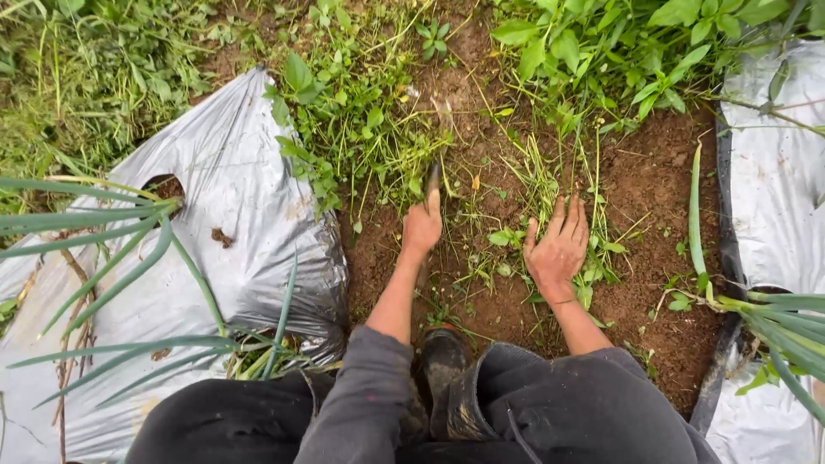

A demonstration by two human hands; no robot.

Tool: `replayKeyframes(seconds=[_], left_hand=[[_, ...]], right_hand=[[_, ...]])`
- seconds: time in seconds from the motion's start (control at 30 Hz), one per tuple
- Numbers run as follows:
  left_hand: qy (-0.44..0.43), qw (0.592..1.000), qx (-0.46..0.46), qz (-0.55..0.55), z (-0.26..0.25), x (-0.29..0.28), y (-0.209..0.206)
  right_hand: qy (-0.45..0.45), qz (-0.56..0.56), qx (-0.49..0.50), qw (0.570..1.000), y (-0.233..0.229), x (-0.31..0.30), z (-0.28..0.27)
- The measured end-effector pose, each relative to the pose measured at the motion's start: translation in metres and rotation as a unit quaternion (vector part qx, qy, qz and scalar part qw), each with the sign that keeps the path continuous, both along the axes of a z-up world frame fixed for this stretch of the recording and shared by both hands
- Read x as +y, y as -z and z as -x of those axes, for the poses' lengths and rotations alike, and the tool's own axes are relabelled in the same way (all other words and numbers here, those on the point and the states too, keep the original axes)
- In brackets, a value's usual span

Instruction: The person uses a sickle to cut weeds growing between rows of crops covered with plastic mulch. They repeatedly slice the vegetation at the base and pull the cut weeds away from the crop rows.

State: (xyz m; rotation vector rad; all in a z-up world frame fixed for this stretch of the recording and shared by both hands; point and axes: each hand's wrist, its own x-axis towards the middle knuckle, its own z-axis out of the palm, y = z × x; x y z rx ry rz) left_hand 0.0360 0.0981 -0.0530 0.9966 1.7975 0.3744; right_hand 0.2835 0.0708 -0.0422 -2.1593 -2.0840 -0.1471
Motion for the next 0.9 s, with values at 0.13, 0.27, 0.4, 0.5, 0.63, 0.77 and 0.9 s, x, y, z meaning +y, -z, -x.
replayKeyframes(seconds=[0.13,0.27,0.4,0.5,0.63,0.77,0.9], left_hand=[[-0.004,1.000,-0.008,0.000,-0.004,-0.032,-0.023],[-0.003,0.996,0.018,0.091,-0.029,-0.104,-0.052],[-0.046,0.995,-0.001,0.094,-0.043,-0.079,-0.048],[-0.040,0.998,-0.010,0.056,-0.049,-0.056,-0.033],[-0.022,1.000,0.001,0.006,-0.040,0.004,0.008],[-0.038,0.999,-0.009,-0.005,-0.013,0.010,0.021],[-0.048,0.998,-0.017,0.044,-0.007,-0.063,-0.003]], right_hand=[[0.014,0.028,0.013,0.999,-0.013,0.010,0.005],[0.009,0.043,0.009,0.999,-0.013,0.005,0.004],[0.025,0.051,-0.002,0.998,-0.017,0.010,0.007],[0.018,0.058,-0.009,0.998,-0.015,0.003,0.007],[0.030,0.049,0.001,0.998,-0.011,0.013,0.006],[0.022,0.057,-0.004,0.998,-0.012,0.008,0.006],[0.035,0.054,0.030,0.997,-0.014,0.013,0.010]])
